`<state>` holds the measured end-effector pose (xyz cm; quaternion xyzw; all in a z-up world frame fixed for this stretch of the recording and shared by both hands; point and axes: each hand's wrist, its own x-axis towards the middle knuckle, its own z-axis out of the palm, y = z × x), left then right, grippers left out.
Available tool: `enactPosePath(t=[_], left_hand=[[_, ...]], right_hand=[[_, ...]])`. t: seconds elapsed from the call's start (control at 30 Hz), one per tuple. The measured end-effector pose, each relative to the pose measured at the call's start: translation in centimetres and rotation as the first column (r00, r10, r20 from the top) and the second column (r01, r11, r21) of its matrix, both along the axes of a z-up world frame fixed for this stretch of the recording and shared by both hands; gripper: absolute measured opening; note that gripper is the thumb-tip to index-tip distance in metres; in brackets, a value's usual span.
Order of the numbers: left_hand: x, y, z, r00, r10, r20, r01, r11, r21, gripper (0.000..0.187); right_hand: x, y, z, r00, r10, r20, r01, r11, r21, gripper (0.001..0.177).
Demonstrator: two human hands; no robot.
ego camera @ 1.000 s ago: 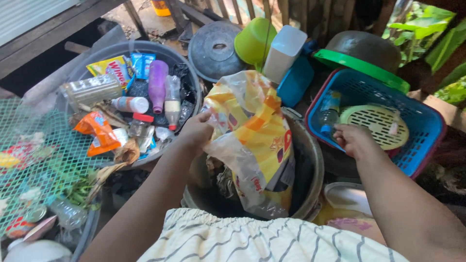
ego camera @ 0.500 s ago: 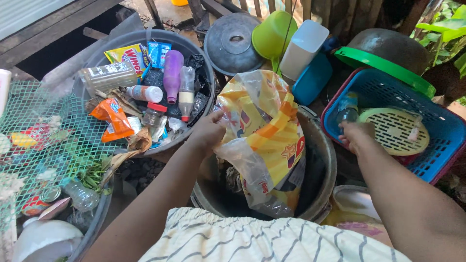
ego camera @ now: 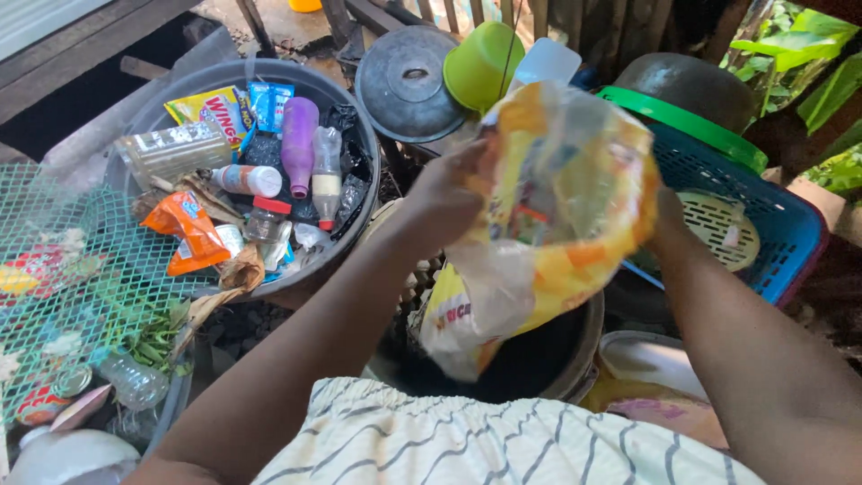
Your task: Sort through various plastic containers, bags, and items into different bins or bags.
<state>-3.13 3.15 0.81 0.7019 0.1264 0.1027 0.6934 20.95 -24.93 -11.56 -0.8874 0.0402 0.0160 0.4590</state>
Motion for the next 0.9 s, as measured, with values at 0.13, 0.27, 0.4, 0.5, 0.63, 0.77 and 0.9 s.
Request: enactPosePath(t=[0.13, 0.27, 0.4, 0.5, 0.63, 0.77, 0.9], left_hand=[[0.1, -3.0, -0.3, 0.964, -0.147, 0.223, 0.012, 0.858, 0.513, 0.083], [-1.5, -6.0, 0.7, 0.976, -0.184, 0.120, 0.089, 0.831, 0.549, 0.086], [-2.9, -7.5, -0.3, 0.975, -0.174, 0.139, 0.064, 0.819, 0.570, 0.092], [-4.5, -8.9, -0.8, 0.992, -0.114, -0.053, 0.122, 0.789, 0.602, 0.085], [-6.0, -9.6, -2.8, 0.982, -0.188, 0.001, 0.147, 0.773, 0.618, 0.090], [-6.2, -8.4, -3.1, 0.986, -0.162, -0.040, 0.146, 0.721, 0.677, 0.091], [-4.9, -4.6, -1.5, 0.940, 0.044, -0.338, 0.225, 0.666, 0.711, 0.096]], right_hand=[[-1.7, -1.9, 1.7, 0.995, 0.024, -0.101, -0.006, 0.985, 0.171, 0.051], [-4.0, -3.9, 4.7, 0.983, 0.050, -0.179, 0.014, 0.939, 0.343, 0.059], [-8.4, -4.5, 8.4, 0.961, 0.112, -0.254, 0.030, 0.867, 0.497, 0.068], [-13.8, -4.7, 12.5, 0.949, 0.140, -0.282, 0.050, 0.818, 0.573, 0.073], [-17.8, -4.3, 12.5, 0.951, 0.276, -0.137, -0.230, 0.932, 0.282, 0.098], [-18.2, -3.7, 8.3, 0.905, 0.423, 0.036, -0.389, 0.860, -0.330, 0.138], [-17.2, -2.6, 8.1, 0.877, 0.477, 0.061, -0.430, 0.835, -0.345, 0.133]])
